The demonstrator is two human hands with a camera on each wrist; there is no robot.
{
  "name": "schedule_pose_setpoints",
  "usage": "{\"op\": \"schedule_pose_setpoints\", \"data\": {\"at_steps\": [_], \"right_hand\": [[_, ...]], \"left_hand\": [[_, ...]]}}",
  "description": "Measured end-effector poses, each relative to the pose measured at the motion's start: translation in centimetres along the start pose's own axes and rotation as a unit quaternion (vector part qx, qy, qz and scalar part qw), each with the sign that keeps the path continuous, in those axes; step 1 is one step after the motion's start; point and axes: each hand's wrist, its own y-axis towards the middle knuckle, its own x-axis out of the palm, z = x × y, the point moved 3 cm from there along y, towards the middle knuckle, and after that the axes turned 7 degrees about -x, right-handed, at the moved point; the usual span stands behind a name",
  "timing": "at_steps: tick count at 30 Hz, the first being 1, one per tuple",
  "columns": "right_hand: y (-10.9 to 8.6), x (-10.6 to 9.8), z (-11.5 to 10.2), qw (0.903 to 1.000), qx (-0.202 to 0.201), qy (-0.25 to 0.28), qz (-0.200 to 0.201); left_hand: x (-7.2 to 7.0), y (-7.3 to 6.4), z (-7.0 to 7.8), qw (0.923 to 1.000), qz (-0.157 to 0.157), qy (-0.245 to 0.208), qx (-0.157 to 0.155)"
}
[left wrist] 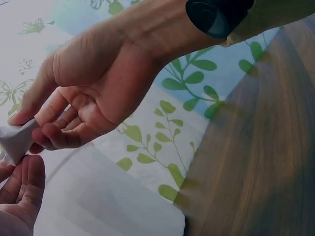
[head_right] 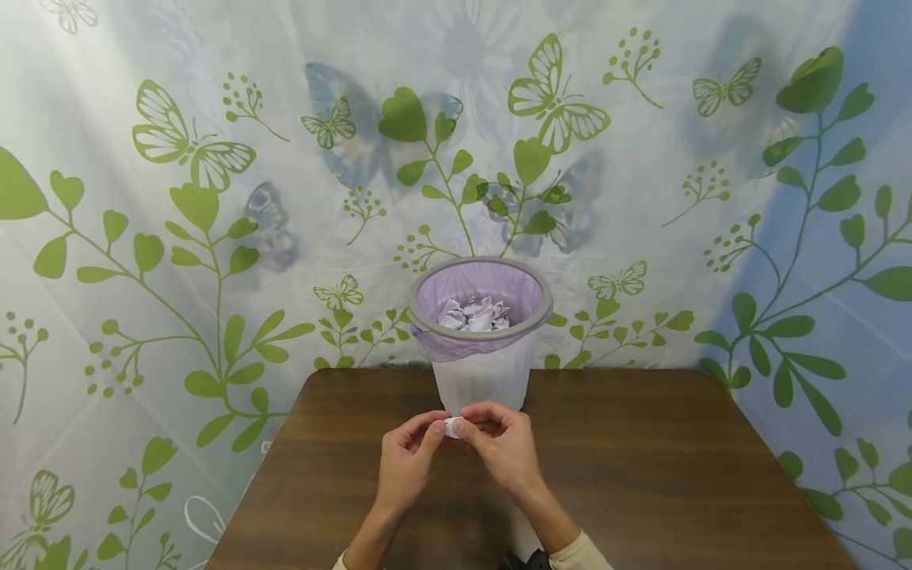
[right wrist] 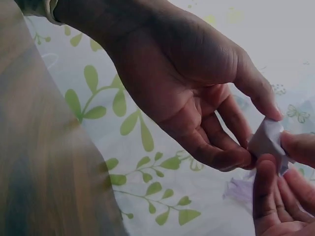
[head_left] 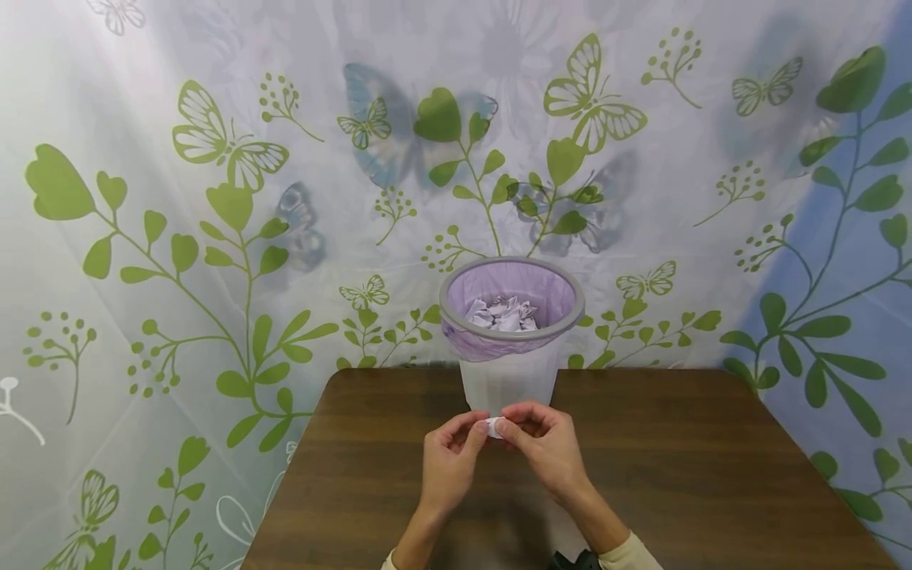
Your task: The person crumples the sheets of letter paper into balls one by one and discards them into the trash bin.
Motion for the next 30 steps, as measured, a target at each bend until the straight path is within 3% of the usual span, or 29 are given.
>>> {"op": "schedule_pose_setpoints", "data": {"at_steps": [3, 6, 10, 14, 16, 19, 24, 30], "right_hand": [[0.0, -0.1, 0.0, 0.9986, 0.013, -0.046, -0.024], [0.1, -0.3, 0.1, 0.99, 0.012, -0.122, -0.069], [0.0, -0.6, 0.3, 0.9719, -0.034, -0.198, -0.123], [0.0, -0.9, 0.3, 0.963, -0.076, -0.221, -0.134], [0.0, -1.0, 0.3, 0.9638, -0.077, -0.22, -0.129], [-0.1, -1.0, 0.3, 0.9745, -0.05, -0.192, -0.105], [0.0, -0.5, 0.1, 0.9929, -0.004, -0.11, -0.044], [-0.1, 0.0, -0.5, 0.9978, 0.006, -0.061, -0.023]], "left_hand": [[-0.1, 0.0, 0.0, 0.9999, 0.0, -0.011, -0.004], [-0.3, 0.0, -0.1, 0.9998, -0.003, -0.01, -0.02], [-0.6, 0.0, -0.2, 0.9987, -0.025, 0.013, -0.043], [-0.8, 0.1, -0.2, 0.9959, -0.065, 0.034, -0.053], [-0.9, 0.2, -0.2, 0.9944, -0.082, 0.035, -0.057], [-0.8, 0.2, -0.3, 0.9938, -0.089, 0.031, -0.06], [-0.7, 0.1, -0.5, 0.9967, -0.061, 0.019, -0.049], [-0.6, 0.0, -0.7, 0.9989, -0.044, -0.002, -0.013]]}}
